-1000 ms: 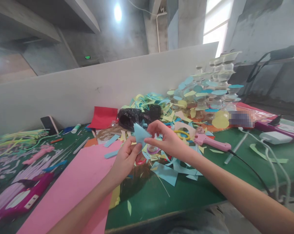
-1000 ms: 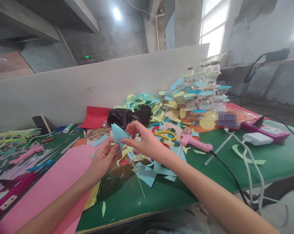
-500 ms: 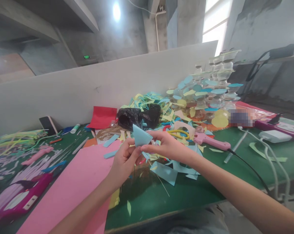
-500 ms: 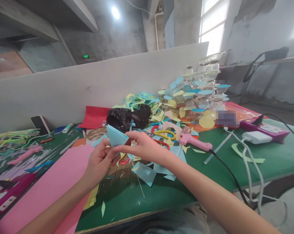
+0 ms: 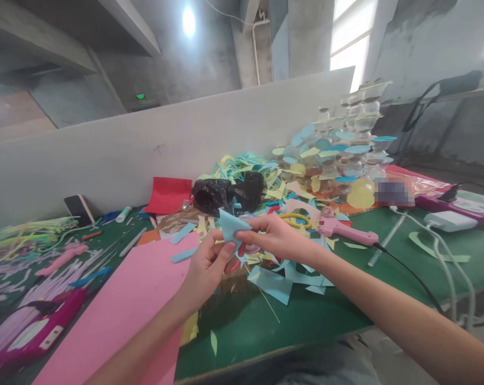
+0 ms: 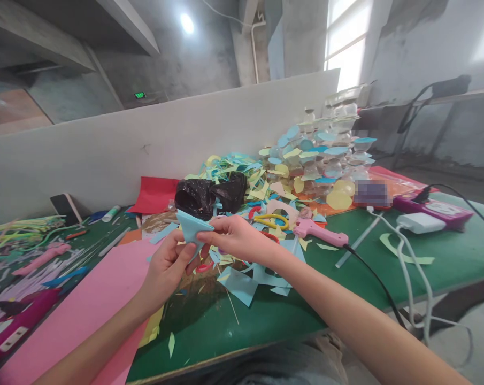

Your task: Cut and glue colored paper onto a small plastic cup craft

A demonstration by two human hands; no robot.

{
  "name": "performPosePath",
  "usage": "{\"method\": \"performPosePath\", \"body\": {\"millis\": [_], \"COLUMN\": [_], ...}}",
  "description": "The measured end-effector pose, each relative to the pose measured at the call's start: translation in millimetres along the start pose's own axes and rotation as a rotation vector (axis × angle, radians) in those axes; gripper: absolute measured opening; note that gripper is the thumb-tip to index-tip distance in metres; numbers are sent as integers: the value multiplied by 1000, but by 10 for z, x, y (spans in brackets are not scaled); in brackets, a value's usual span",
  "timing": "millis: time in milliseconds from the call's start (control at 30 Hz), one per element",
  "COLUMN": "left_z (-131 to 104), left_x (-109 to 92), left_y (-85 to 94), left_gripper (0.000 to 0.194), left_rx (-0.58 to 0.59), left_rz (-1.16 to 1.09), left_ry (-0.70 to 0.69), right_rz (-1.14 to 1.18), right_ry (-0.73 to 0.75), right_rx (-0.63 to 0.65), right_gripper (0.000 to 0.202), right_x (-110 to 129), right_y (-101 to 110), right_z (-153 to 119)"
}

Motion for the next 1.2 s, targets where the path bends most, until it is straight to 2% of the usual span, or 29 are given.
{"method": "performPosePath", "body": {"millis": [133, 267, 367, 500, 633, 800, 900, 1033, 1133, 1200], "left_z": [9, 8, 5, -6, -22, -24, -20, 8, 65, 119], "left_x": [15, 20, 3, -13, 10, 40, 46, -2, -38, -29], "left_y": [-7, -4, -1, -7, -39, -44, -36, -15, 51, 123], "left_gripper": [31, 31, 32, 33, 36, 40, 38, 29, 22, 20], "left_rx": [10, 2, -4, 0, 90, 134, 98, -25, -131, -215], "left_rz": [-28, -22, -14, 4, 67, 199, 289, 372, 365, 363], "left_ry": [12, 23, 27, 40, 119, 159, 149, 72, 25, 10], "right_rz": [-44, -25, -56, -187, -299, -309, -294, -390, -605, -817], "right_ry": [-31, -105, -85, 24, 88, 123, 82, 80, 74, 15], "right_rx": [-21, -49, -55, -87, -166, -172, -188, -254, -383, -447], "right_gripper": [58, 63, 62, 55, 40, 42, 46, 46, 41, 37], "right_x": [-20, -21, 18, 64, 34, -21, -39, -12, 1, -37], "right_y": [-6, -26, -23, 9, 42, 31, 22, 70, 187, 274], "right_z": [-1, -7, -29, -47, -26, -7, -11, 0, 16, 20]}}
Point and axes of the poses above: each hand's wrist, its own z-axis towards the middle knuckle, its own y-axis out of the back of the hand, x = y × z, the point moved 2 cm from there along z, towards the middle knuckle, and after that the axes turned 1 degree about -x, right-handed, at the moved point
